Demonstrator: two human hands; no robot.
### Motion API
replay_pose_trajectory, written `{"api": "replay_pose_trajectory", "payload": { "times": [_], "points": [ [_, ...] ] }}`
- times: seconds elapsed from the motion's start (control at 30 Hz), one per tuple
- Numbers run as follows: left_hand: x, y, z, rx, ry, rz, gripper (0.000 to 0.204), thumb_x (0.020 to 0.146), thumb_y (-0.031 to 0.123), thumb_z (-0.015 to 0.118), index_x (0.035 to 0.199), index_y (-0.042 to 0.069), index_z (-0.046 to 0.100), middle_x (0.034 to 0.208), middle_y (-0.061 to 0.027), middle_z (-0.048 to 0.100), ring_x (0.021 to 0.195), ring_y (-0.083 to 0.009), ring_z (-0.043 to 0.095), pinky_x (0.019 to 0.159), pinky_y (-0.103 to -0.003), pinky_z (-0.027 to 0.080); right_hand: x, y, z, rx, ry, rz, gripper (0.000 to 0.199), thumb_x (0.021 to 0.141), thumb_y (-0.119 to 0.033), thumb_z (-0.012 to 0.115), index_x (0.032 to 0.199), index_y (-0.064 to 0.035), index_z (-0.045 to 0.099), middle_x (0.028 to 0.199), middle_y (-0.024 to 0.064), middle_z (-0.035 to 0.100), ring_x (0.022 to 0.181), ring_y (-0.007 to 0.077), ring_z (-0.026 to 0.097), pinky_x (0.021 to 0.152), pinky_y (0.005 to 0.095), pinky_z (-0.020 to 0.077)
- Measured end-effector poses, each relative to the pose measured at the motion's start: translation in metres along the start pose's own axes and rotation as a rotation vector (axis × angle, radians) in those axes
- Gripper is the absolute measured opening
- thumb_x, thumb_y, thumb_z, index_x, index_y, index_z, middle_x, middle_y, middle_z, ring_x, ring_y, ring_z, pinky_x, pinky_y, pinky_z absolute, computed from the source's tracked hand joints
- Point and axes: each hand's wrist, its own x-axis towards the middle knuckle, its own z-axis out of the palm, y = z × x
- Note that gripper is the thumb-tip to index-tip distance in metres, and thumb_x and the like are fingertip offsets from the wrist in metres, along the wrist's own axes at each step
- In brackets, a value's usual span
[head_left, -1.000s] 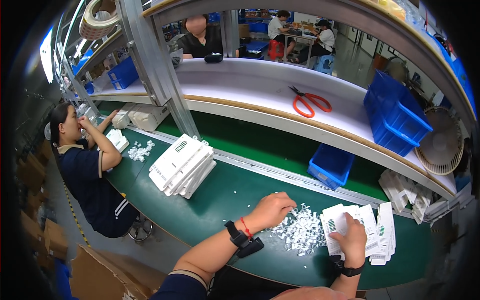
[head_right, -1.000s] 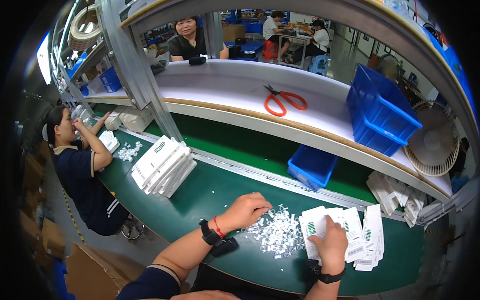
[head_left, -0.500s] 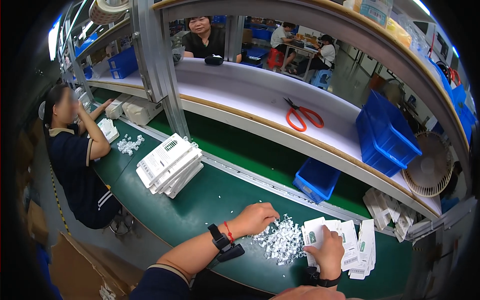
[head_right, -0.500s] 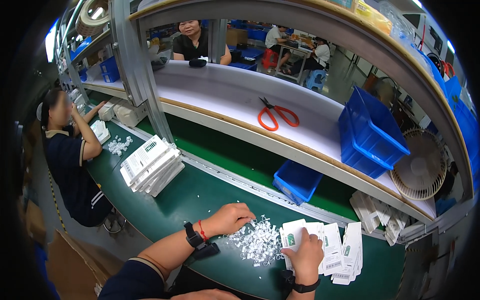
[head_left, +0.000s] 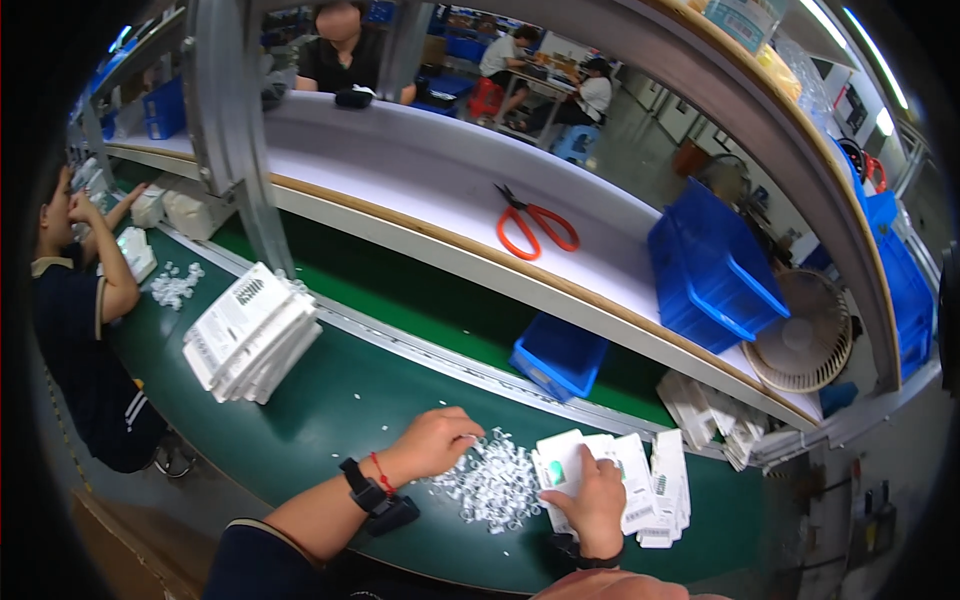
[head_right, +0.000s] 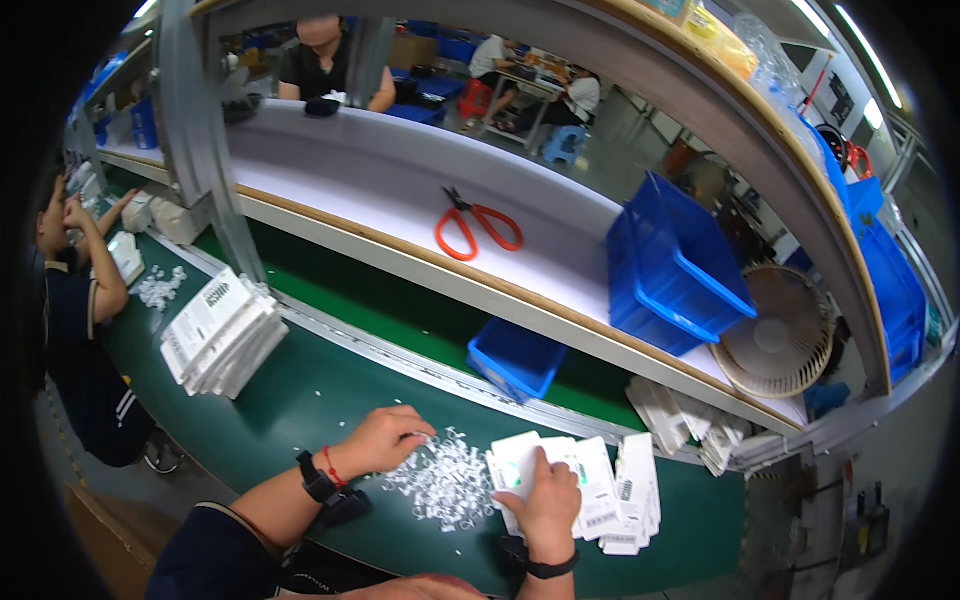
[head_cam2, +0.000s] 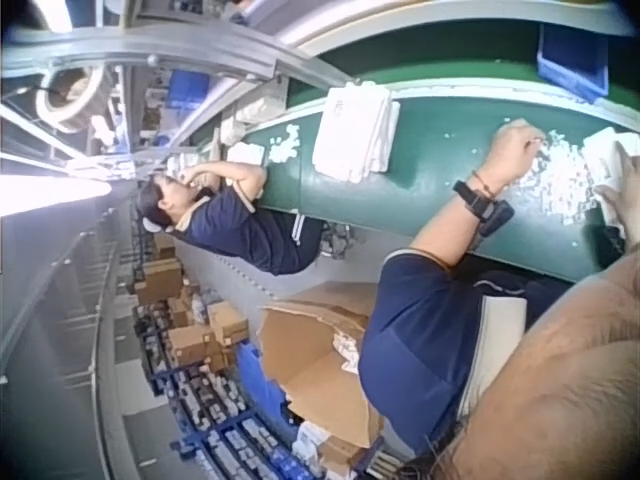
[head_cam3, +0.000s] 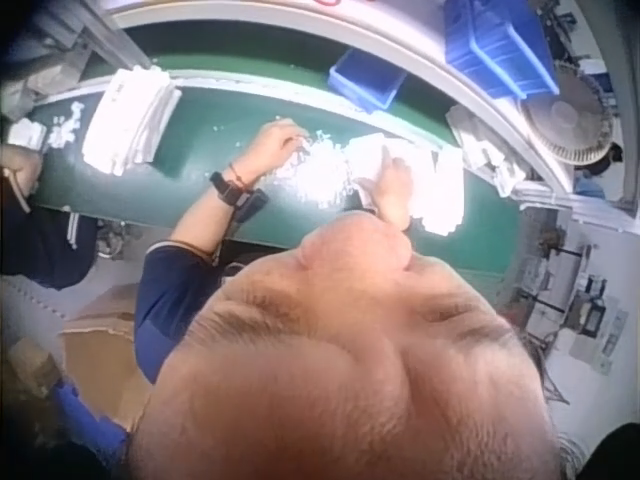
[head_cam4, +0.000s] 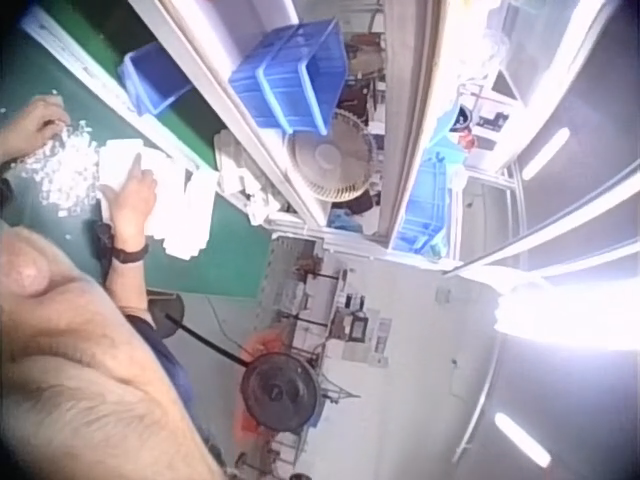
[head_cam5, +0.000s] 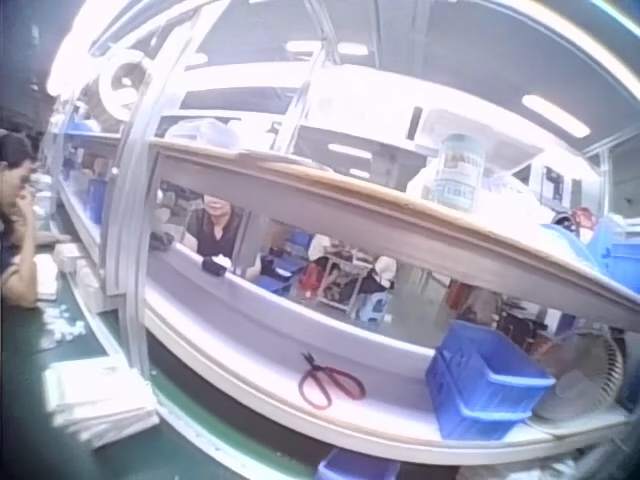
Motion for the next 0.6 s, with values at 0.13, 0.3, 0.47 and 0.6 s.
{"api": "replay_pose_trajectory", "payload": {
  "times": [0.13,0.3,0.47,0.6],
  "points": [
    [0.002,0.001,0.002,0.062,0.002,0.030,0.012,0.080,0.007,0.062,0.089,0.006,0.069,0.083,-0.0110,0.063,0.077,-0.0300,0.061,0.069,-0.038,0.050,0.002,-0.004,-0.008,-0.020,0.061,-0.004,0.093,0.047,-0.042,0.087,0.125,-0.0042,0.053,0.099,0.0173,0.056,0.093,0.0354,0.055,0.078,0.0419,0.0465],
    [0.002,0.000,0.000,0.110,-0.016,0.097,0.012,0.079,0.007,0.064,0.090,0.005,0.069,0.080,-0.0110,0.063,0.074,-0.0288,0.061,0.067,-0.037,0.049,0.008,0.008,-0.005,0.118,0.125,0.015,0.077,0.057,-0.023,0.085,0.124,-0.0002,0.053,0.094,0.0168,0.056,0.088,0.0350,0.056,0.075,0.0416,0.0477],
    [0.007,-0.011,0.007,0.084,-0.012,0.068,0.015,0.079,0.008,0.065,0.093,0.004,0.068,0.080,-0.0105,0.063,0.070,-0.0252,0.061,0.065,-0.034,0.049,0.006,0.039,-0.003,0.457,0.156,-0.039,0.048,0.065,-0.008,0.075,0.109,0.0032,0.062,0.097,0.0239,0.062,0.090,0.0393,0.060,0.080,0.0414,0.0484],
    [0.004,-0.002,0.005,0.034,-0.026,-0.054,0.018,0.078,0.010,0.068,0.095,0.001,0.067,0.078,-0.0106,0.064,0.069,-0.0199,0.062,0.063,-0.030,0.049,0.005,0.058,-0.012,0.791,0.088,0.078,0.027,0.073,-0.002,0.068,0.098,0.0043,0.064,0.086,0.0149,0.066,0.078,0.0218,0.064,0.074,0.0304,0.0488]
  ]
}}
